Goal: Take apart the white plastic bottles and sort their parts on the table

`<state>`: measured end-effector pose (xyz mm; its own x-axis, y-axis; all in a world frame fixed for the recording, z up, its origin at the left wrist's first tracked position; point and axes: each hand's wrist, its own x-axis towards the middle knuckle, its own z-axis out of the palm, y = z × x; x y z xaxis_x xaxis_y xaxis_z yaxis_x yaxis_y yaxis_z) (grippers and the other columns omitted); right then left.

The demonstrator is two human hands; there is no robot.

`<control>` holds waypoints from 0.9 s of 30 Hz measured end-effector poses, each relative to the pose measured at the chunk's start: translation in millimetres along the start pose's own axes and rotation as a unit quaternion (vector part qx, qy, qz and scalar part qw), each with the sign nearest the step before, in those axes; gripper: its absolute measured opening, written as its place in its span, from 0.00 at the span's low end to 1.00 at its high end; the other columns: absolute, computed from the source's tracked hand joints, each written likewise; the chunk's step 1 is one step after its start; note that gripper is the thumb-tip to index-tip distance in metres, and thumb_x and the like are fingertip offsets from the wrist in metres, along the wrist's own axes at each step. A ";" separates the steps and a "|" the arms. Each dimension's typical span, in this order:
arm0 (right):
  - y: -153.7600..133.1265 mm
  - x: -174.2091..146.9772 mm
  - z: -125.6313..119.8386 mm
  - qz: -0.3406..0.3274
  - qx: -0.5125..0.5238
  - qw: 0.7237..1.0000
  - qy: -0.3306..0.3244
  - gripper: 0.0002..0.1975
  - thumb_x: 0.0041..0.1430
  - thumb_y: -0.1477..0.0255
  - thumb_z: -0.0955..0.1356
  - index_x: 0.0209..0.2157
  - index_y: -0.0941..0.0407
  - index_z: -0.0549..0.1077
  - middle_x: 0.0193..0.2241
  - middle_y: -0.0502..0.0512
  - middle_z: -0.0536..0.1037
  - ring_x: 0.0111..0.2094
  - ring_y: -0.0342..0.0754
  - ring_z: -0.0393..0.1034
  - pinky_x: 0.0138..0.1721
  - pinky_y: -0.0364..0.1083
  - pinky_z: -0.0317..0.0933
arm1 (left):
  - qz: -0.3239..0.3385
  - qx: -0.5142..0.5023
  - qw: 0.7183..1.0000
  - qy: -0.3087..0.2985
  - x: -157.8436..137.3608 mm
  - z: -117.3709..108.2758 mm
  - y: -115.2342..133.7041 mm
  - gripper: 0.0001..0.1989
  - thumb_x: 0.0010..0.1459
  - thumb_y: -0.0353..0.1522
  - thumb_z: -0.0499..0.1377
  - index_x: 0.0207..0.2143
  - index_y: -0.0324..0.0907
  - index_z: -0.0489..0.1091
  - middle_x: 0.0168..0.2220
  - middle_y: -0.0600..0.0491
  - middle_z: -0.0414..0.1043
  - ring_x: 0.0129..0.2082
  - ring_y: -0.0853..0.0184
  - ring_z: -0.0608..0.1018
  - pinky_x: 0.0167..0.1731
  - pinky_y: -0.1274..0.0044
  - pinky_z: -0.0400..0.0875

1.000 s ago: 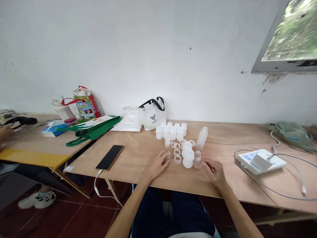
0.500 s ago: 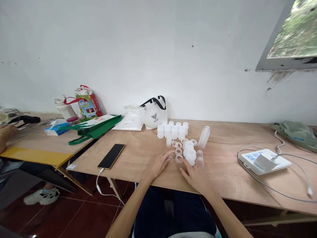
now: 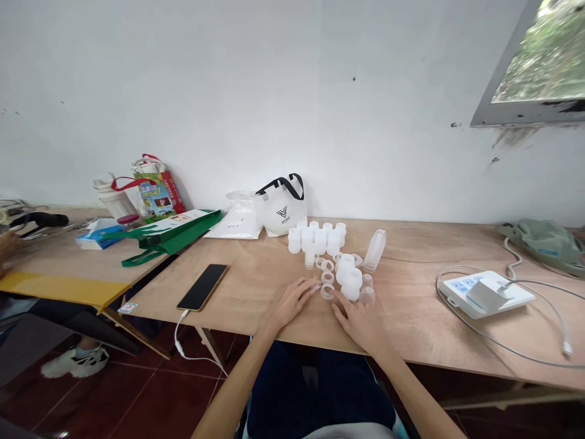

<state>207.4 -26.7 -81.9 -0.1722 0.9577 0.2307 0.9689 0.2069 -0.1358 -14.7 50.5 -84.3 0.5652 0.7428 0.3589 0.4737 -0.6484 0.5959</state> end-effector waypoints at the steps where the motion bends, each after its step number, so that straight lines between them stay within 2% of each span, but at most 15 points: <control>1: -1.5 0.4 0.1 -0.002 0.002 1.000 0.001 0.21 0.73 0.65 0.59 0.63 0.49 0.68 0.33 0.57 0.84 0.33 0.60 0.78 0.36 0.53 0.63 | -0.007 -0.025 1.000 0.004 0.1 -0.8 1.0 0.18 0.73 0.41 0.50 0.61 0.53 0.68 0.55 0.52 0.75 0.50 0.62 0.79 0.54 0.70 0.72; 4: -6.4 1.9 -0.5 -0.004 0.014 1.000 0.002 0.17 0.72 0.62 0.62 0.58 0.49 0.72 0.33 0.56 0.83 0.33 0.60 0.78 0.32 0.51 0.62 | -0.042 -0.108 0.993 0.032 0.1 -2.9 3.5 0.19 0.72 0.42 0.52 0.62 0.50 0.64 0.54 0.51 0.77 0.49 0.62 0.80 0.51 0.70 0.73; 8: -12.5 4.0 0.0 -0.026 0.063 0.998 0.010 0.11 0.72 0.63 0.62 0.49 0.49 0.73 0.39 0.55 0.82 0.35 0.57 0.78 0.30 0.48 0.60 | -0.064 -0.153 0.984 0.072 0.1 -3.6 1.8 0.17 0.72 0.44 0.50 0.54 0.45 0.67 0.49 0.50 0.77 0.41 0.65 0.79 0.46 0.72 0.73; 10: -14.7 5.2 0.1 -0.037 0.109 0.993 0.017 0.10 0.72 0.63 0.62 0.46 0.49 0.73 0.42 0.54 0.80 0.35 0.55 0.77 0.29 0.47 0.60 | -0.071 -0.168 0.979 0.092 0.5 -3.1 0.1 0.17 0.72 0.45 0.49 0.51 0.44 0.68 0.46 0.50 0.77 0.34 0.68 0.77 0.41 0.73 0.72; 12: -17.0 6.7 -0.8 -0.042 0.198 0.979 0.027 0.10 0.72 0.61 0.62 0.43 0.48 0.73 0.42 0.52 0.78 0.34 0.52 0.76 0.30 0.47 0.62 | -0.076 -0.197 0.970 0.123 0.8 -3.0 -0.6 0.16 0.72 0.45 0.50 0.49 0.44 0.67 0.43 0.51 0.76 0.30 0.69 0.74 0.37 0.75 0.71; 14: -19.9 8.9 -2.2 -0.031 0.329 0.943 0.029 0.11 0.72 0.58 0.62 0.41 0.49 0.71 0.41 0.50 0.77 0.31 0.48 0.74 0.33 0.47 0.65 | -0.079 -0.236 0.956 0.155 0.7 -3.6 0.4 0.16 0.71 0.46 0.52 0.47 0.43 0.66 0.39 0.53 0.75 0.29 0.70 0.72 0.35 0.76 0.70; 16: -23.2 11.6 -3.2 0.004 0.462 0.887 0.010 0.13 0.70 0.55 0.63 0.41 0.49 0.69 0.42 0.50 0.77 0.27 0.44 0.73 0.30 0.46 0.67 | -0.081 -0.269 0.944 0.172 -0.4 -4.9 2.4 0.15 0.71 0.46 0.53 0.46 0.44 0.64 0.34 0.55 0.73 0.28 0.71 0.70 0.33 0.77 0.68; 19: -27.7 15.4 -2.8 0.078 0.602 0.795 -0.018 0.19 0.64 0.49 0.67 0.43 0.50 0.67 0.46 0.52 0.76 0.25 0.45 0.76 0.16 0.41 0.58 | -0.079 -0.291 0.940 0.161 -3.4 -6.6 5.9 0.15 0.70 0.45 0.54 0.45 0.44 0.65 0.31 0.57 0.70 0.27 0.72 0.69 0.31 0.78 0.66; 21: -29.6 17.1 -1.9 0.116 0.655 0.747 -0.007 0.23 0.59 0.46 0.70 0.42 0.50 0.66 0.45 0.53 0.76 0.27 0.47 0.79 0.12 0.38 0.52 | -0.077 -0.291 0.943 0.141 -5.3 -7.1 8.5 0.15 0.69 0.45 0.55 0.44 0.43 0.66 0.33 0.55 0.71 0.29 0.71 0.71 0.30 0.79 0.66; 24: -31.4 18.0 -0.9 0.142 0.694 0.705 0.021 0.26 0.55 0.45 0.72 0.42 0.51 0.66 0.41 0.52 0.76 0.26 0.47 0.79 0.11 0.37 0.56 | -0.072 -0.281 0.951 0.105 -6.5 -6.9 13.3 0.15 0.69 0.45 0.56 0.43 0.43 0.69 0.36 0.53 0.73 0.32 0.69 0.73 0.30 0.79 0.65; 27: -33.6 17.2 0.1 0.142 0.698 0.701 0.028 0.27 0.55 0.45 0.72 0.42 0.51 0.67 0.38 0.51 0.76 0.24 0.46 0.77 0.11 0.37 0.56 | -0.060 -0.265 0.960 0.069 -6.0 -5.8 18.2 0.15 0.69 0.45 0.56 0.44 0.43 0.70 0.35 0.53 0.73 0.33 0.68 0.74 0.31 0.78 0.66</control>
<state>171.9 -17.1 -73.5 0.0372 0.9987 0.0355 -0.1620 0.0410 -0.9859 -13.4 35.2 -71.5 0.4161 0.8458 0.3338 0.0995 -0.4072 0.9079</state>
